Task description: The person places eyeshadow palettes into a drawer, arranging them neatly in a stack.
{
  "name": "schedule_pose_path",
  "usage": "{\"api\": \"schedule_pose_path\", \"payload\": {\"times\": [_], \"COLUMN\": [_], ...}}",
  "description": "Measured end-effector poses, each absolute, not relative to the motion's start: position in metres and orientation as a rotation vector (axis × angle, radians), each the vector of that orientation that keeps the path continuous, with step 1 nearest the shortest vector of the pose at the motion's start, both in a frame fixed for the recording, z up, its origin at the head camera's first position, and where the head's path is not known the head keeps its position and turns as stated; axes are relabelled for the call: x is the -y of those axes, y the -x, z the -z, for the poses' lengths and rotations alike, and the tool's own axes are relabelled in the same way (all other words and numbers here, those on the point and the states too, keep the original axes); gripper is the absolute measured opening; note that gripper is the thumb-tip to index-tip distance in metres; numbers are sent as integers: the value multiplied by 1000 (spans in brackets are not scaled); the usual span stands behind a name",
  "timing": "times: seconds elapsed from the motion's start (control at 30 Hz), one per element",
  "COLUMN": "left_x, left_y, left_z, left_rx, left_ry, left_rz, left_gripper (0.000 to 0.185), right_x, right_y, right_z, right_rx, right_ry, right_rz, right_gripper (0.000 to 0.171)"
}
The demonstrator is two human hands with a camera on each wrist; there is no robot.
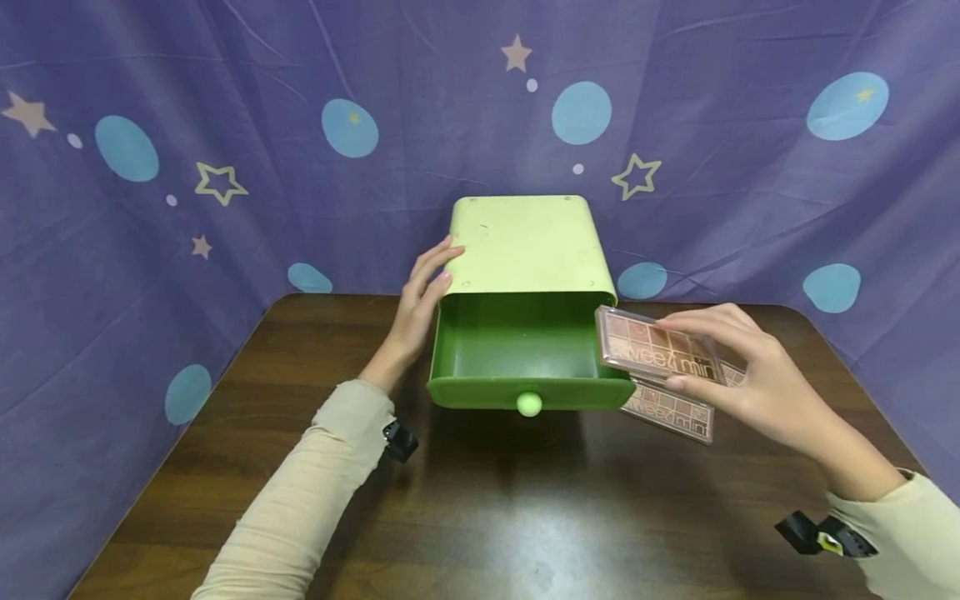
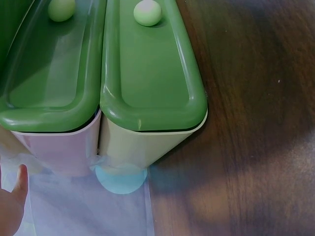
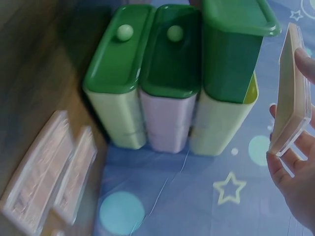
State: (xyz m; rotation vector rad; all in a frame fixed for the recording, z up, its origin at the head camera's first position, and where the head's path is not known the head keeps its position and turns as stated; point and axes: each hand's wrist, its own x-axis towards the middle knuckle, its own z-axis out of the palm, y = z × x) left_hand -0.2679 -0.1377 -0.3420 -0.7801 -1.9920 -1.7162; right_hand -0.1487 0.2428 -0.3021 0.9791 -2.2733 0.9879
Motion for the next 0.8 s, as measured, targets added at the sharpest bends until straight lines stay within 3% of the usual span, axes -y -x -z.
{"api": "schedule_pose_path", "payload": {"times": [0.27,0.53,0.8], "left_x": [137,131,132], "left_y": [265,240,242], "left_z": [339,313,315], "left_rx": [2017,2048,2051], "left_ry": [761,745,749], "left_rz": [1724,1740,1730], "left_gripper": [42,41,42], "right_x": [-217,-191,-167], "right_y": [163,170,178], "right_z": [294,285,283], "right_rx": [2246,2275,2371], "right_ry": [-1027,-1099,-1154], "right_rz": [-1017,-1058,-1054], "right_gripper": [67,61,55]}}
